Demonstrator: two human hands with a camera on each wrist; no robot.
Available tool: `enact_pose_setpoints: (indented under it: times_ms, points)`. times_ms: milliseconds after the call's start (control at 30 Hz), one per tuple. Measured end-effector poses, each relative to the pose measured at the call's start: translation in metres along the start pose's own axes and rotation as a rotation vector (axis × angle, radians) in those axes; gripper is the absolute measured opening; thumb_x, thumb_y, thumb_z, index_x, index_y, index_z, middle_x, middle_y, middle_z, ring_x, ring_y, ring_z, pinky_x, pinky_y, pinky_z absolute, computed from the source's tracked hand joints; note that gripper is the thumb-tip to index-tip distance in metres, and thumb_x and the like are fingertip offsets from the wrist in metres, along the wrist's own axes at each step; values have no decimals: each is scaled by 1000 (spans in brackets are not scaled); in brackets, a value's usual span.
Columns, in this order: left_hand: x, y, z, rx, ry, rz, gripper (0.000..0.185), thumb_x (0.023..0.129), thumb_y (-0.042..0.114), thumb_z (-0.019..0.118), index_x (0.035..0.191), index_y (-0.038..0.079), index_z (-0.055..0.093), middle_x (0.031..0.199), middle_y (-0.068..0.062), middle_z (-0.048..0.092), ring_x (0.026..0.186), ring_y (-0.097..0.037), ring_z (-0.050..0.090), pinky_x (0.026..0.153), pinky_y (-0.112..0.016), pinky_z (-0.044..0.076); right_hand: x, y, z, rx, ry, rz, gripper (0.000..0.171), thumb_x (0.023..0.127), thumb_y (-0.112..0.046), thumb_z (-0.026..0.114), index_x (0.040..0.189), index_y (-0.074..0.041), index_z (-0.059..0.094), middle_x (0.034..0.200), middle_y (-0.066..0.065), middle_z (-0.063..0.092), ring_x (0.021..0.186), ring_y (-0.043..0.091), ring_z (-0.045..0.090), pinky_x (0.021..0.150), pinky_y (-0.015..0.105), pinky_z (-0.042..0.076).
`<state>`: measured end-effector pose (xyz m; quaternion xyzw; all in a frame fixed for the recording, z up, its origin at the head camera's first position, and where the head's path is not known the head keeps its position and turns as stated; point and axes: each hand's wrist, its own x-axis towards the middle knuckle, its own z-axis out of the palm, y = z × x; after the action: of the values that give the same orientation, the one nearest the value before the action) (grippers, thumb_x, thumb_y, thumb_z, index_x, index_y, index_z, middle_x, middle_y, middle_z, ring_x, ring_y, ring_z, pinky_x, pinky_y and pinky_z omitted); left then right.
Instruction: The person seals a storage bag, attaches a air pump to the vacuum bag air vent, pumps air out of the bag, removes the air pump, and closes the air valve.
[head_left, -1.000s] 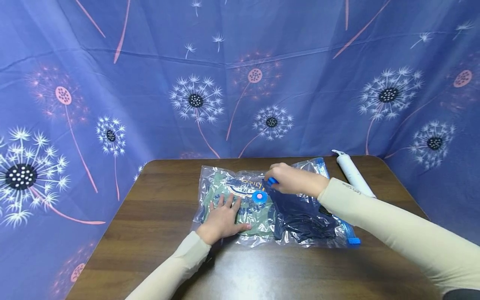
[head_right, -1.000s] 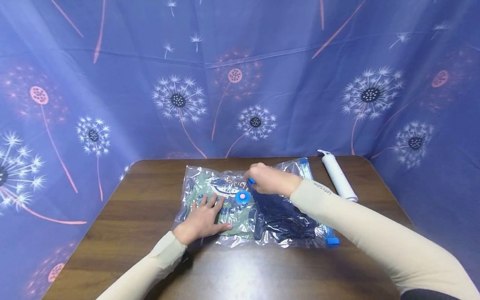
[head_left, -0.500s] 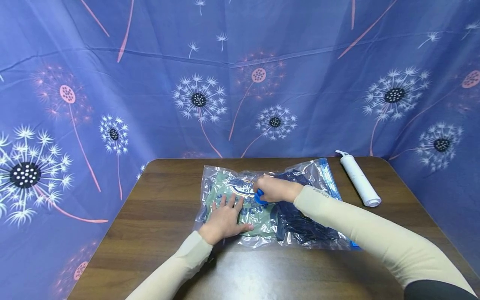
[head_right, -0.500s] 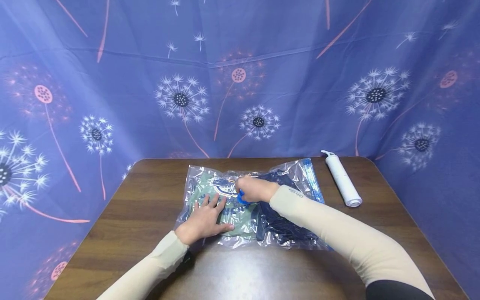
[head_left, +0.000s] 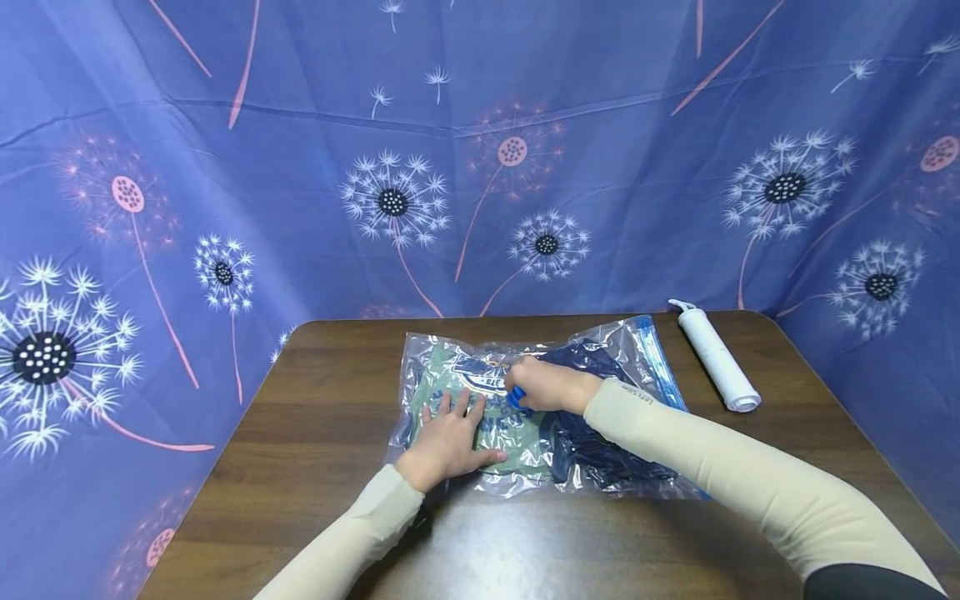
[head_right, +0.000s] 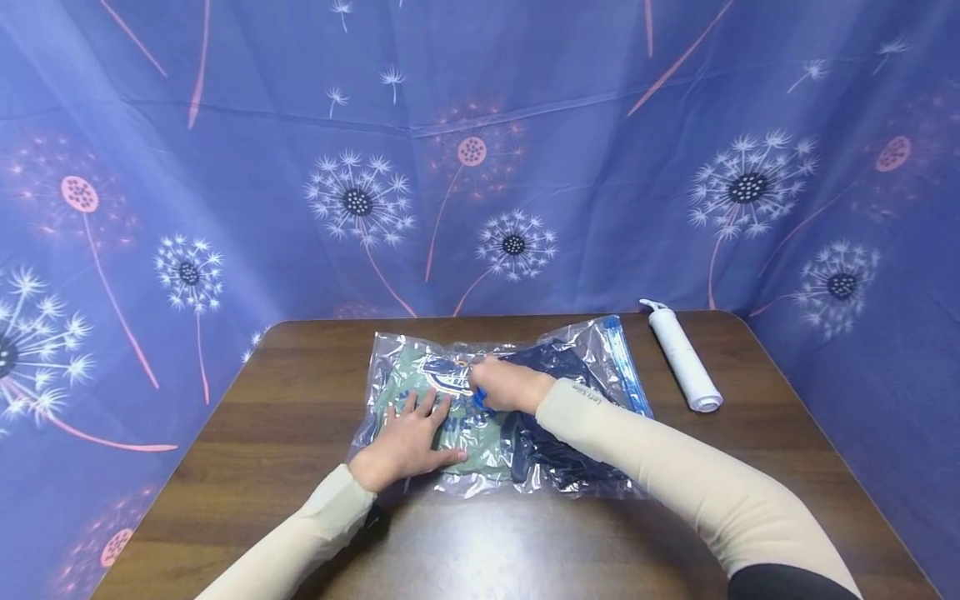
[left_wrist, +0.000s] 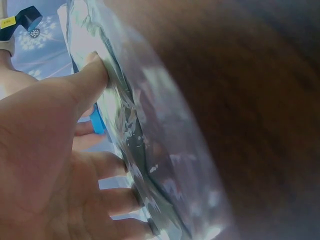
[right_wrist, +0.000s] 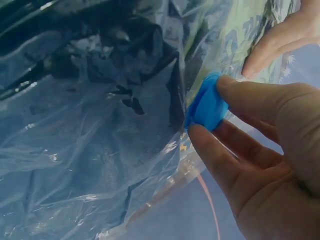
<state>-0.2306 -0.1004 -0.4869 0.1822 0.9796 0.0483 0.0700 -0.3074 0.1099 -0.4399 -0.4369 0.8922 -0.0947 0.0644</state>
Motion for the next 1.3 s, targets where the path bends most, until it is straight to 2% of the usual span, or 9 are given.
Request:
enact_pose_setpoints:
  times_ms: [267, 400, 533, 600, 700, 900, 1033, 1167, 1300]
  points:
    - [-2, 1, 2, -14, 6, 7, 106, 84, 83, 58, 162, 15, 34, 168, -19, 27, 151, -52, 27, 113, -77, 29, -1, -2, 5, 2, 10, 46, 16, 86, 0, 79, 102, -1, 78, 97, 11, 77, 89, 23, 72, 79, 33, 61]
    - [-2, 1, 3, -10, 7, 10, 106, 84, 83, 58, 162, 15, 34, 168, -19, 27, 151, -52, 27, 112, -77, 29, -1, -3, 8, -18, 34, 48, 10, 87, -4, 79, 97, -1, 78, 89, 10, 76, 76, 17, 69, 70, 30, 59]
    - [-1, 2, 3, -3, 9, 10, 106, 84, 83, 58, 162, 15, 35, 168, -19, 27, 151, -51, 27, 113, -77, 29, 1, -4, 9, -48, 62, 84, 14, 87, -10, 82, 93, 1, 75, 76, 6, 69, 61, 11, 57, 58, 28, 51]
    - [-1, 2, 3, -2, 12, 10, 105, 84, 82, 58, 162, 15, 35, 168, -19, 28, 151, -51, 28, 112, -77, 29, 2, -5, 10, -61, 64, 120, 18, 87, -14, 83, 93, 1, 75, 73, 4, 65, 58, 9, 52, 56, 27, 48]
    - [-1, 2, 3, 3, 16, 10, 105, 84, 83, 58, 162, 15, 35, 168, -19, 28, 151, -51, 28, 112, -77, 29, 3, -7, 12, -89, 80, 135, 23, 87, -17, 84, 95, 2, 74, 72, 4, 63, 57, 9, 52, 56, 28, 49]
    - [-1, 2, 3, 6, 22, 10, 105, 84, 83, 58, 161, 15, 36, 168, -19, 29, 151, -51, 29, 112, -77, 30, 3, -9, 14, -144, 92, 136, 24, 87, -19, 84, 95, 2, 75, 75, 9, 69, 60, 14, 63, 60, 30, 56]
    - [-1, 2, 3, 11, 20, 7, 105, 83, 83, 57, 161, 15, 36, 168, -19, 29, 151, -51, 29, 112, -77, 30, 0, -9, 11, -144, 57, 123, 30, 87, -22, 84, 104, 2, 74, 85, 11, 72, 72, 20, 70, 70, 34, 60]
    - [-2, 1, 2, 9, 19, 5, 105, 84, 83, 57, 162, 16, 36, 168, -19, 28, 151, -51, 28, 112, -77, 30, -3, -9, 7, -119, 38, 95, 32, 88, -16, 83, 112, 2, 72, 97, 13, 73, 87, 25, 72, 79, 36, 61]
    - [-2, 0, 2, 7, 23, 6, 105, 84, 83, 58, 162, 15, 36, 168, -19, 29, 151, -52, 29, 112, -77, 29, -2, -8, 5, -85, 30, 81, 22, 89, -9, 81, 107, 1, 74, 96, 13, 73, 85, 24, 71, 75, 33, 60]
